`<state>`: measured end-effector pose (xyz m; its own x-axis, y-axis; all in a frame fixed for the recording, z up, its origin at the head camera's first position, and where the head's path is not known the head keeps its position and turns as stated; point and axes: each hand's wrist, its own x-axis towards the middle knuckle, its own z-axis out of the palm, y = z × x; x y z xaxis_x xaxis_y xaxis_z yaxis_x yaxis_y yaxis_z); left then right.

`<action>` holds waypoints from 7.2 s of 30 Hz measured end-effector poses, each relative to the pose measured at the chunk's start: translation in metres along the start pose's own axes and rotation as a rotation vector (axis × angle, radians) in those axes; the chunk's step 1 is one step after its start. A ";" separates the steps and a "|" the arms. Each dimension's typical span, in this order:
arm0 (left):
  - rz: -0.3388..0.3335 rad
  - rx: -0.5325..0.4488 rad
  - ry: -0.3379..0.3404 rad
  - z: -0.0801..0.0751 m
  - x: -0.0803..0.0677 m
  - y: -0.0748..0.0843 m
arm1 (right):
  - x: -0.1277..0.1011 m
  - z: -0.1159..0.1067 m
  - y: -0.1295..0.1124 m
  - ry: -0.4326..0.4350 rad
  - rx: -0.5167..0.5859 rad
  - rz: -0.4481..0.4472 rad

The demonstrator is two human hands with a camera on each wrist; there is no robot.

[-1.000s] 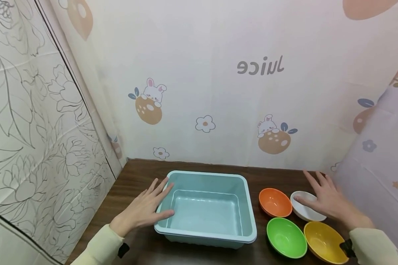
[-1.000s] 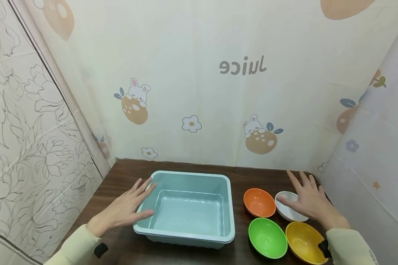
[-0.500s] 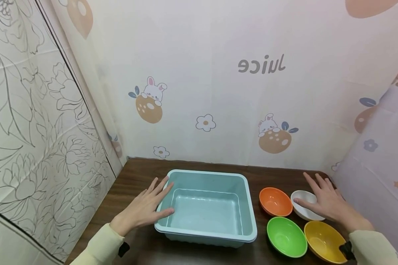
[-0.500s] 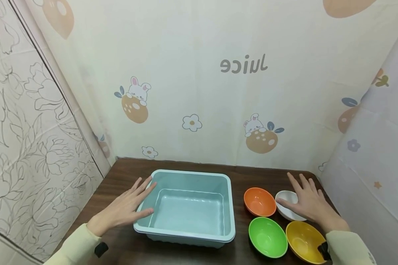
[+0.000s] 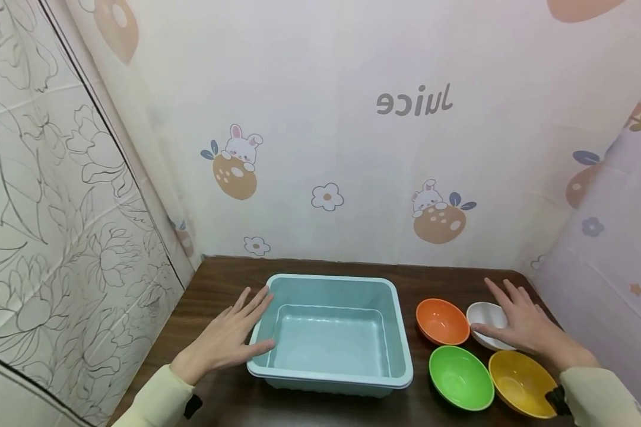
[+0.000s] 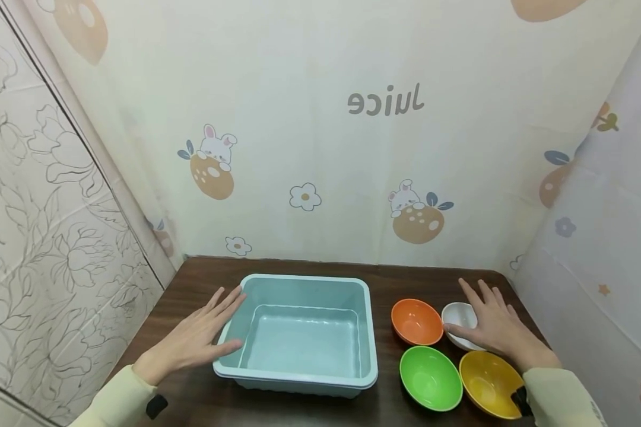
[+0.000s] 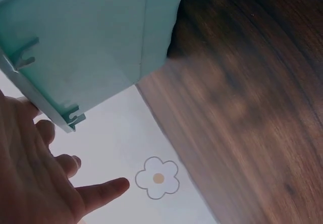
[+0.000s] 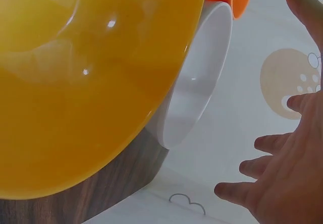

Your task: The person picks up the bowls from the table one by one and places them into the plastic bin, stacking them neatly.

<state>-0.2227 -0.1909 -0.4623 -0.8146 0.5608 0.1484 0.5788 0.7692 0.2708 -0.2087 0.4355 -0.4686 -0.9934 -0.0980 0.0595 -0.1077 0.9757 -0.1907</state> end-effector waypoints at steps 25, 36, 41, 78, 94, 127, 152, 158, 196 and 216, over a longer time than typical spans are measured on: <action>-0.009 0.038 -0.025 -0.002 0.000 0.000 | 0.003 0.020 0.003 -0.076 0.044 -0.068; -0.023 0.023 -0.049 -0.005 0.000 0.002 | 0.004 0.015 0.006 -0.137 0.098 -0.082; -0.028 0.015 -0.062 -0.006 0.000 0.003 | 0.003 0.015 0.006 -0.162 0.094 -0.066; -0.035 0.001 -0.055 -0.005 -0.001 0.001 | 0.013 0.022 0.001 -0.193 0.093 -0.125; -0.035 -0.003 -0.057 -0.005 0.000 0.003 | 0.017 0.016 -0.001 -0.227 0.023 -0.136; -0.029 -0.008 -0.052 -0.007 -0.002 0.003 | 0.017 -0.007 0.009 -0.156 -0.053 -0.035; -0.007 0.003 -0.036 -0.004 0.000 0.001 | 0.031 -0.058 -0.028 -0.069 -0.083 -0.119; -0.007 0.027 -0.013 -0.004 0.000 0.001 | 0.038 -0.076 -0.033 -0.015 -0.108 -0.178; 0.015 0.085 0.002 -0.002 0.000 0.002 | 0.058 -0.100 -0.110 -0.071 -0.067 -0.178; 0.020 0.054 -0.002 -0.004 -0.002 0.003 | 0.056 -0.086 -0.130 -0.070 -0.028 -0.218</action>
<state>-0.2198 -0.1906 -0.4583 -0.8029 0.5765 0.1516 0.5961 0.7732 0.2166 -0.2467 0.3200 -0.3561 -0.9472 -0.3195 0.0280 -0.3199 0.9350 -0.1534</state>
